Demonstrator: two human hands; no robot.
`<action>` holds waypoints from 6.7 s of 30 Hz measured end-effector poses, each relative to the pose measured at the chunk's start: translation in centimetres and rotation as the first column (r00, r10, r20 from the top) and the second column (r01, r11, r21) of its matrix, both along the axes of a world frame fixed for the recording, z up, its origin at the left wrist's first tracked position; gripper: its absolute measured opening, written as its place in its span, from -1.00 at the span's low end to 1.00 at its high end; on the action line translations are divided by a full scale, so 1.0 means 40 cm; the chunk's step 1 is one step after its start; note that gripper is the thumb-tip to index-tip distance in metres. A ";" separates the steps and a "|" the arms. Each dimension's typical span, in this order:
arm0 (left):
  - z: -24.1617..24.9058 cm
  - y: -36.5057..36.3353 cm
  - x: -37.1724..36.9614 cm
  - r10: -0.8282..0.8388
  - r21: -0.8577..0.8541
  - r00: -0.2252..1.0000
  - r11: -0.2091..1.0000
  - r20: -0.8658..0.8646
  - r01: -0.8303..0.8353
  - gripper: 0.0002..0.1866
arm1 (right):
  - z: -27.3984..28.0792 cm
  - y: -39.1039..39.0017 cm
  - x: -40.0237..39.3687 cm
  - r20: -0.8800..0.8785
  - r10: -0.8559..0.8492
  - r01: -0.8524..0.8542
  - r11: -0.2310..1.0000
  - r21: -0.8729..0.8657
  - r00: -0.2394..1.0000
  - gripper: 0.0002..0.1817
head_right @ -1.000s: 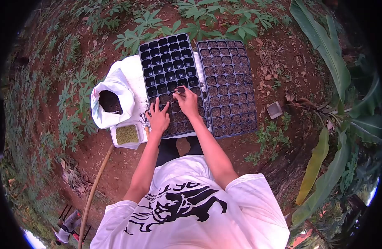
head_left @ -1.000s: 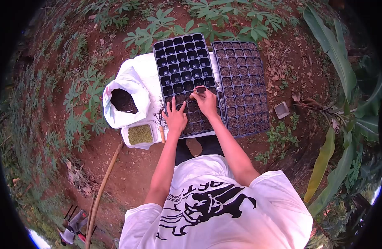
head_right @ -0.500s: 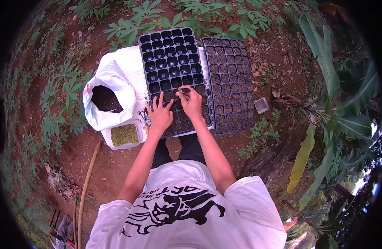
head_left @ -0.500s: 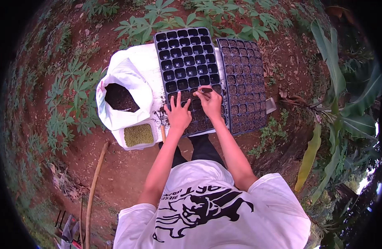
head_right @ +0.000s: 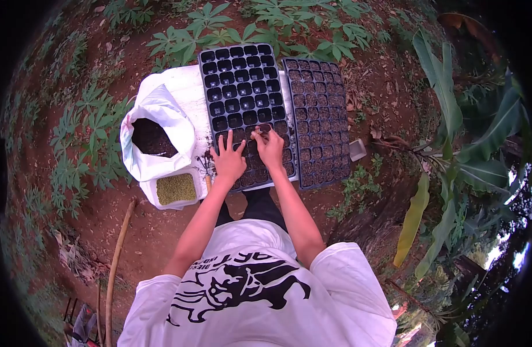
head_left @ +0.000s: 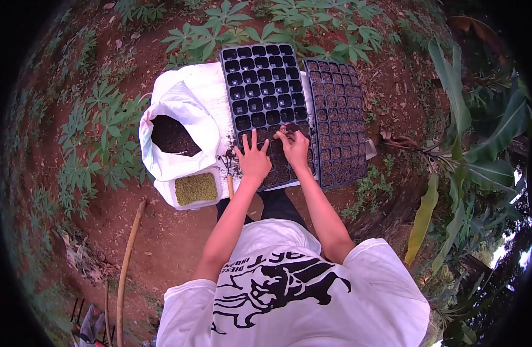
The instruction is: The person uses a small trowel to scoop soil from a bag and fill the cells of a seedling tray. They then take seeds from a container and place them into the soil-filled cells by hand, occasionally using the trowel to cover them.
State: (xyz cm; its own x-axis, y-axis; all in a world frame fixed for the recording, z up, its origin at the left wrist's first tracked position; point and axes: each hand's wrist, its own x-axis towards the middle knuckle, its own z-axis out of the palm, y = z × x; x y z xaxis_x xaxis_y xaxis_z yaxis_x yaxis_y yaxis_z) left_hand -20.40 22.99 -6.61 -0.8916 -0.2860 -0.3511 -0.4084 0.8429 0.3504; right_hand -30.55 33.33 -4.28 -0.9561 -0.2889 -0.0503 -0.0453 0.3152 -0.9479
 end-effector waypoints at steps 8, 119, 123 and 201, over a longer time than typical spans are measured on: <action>0.006 0.002 -0.015 -0.020 -0.027 1.000 0.999 0.004 0.020 -0.42 | -0.010 0.030 -0.004 -0.044 -0.044 0.042 0.999 -0.031 0.998 -0.84; 0.087 -0.183 0.359 0.520 0.540 0.854 0.713 0.019 -0.446 -0.76 | 0.036 0.315 0.275 -0.159 -0.078 0.122 0.949 0.291 0.984 -0.83; 0.100 -0.166 0.356 0.484 0.484 0.875 0.764 0.008 -0.427 -0.77 | 0.048 0.316 0.242 -0.007 -0.109 0.108 0.973 0.205 0.994 -0.83; -0.083 0.079 0.345 0.497 0.283 0.868 0.828 0.027 -0.483 -0.22 | -0.079 0.514 0.233 0.190 0.005 -0.138 0.708 0.693 0.982 -0.67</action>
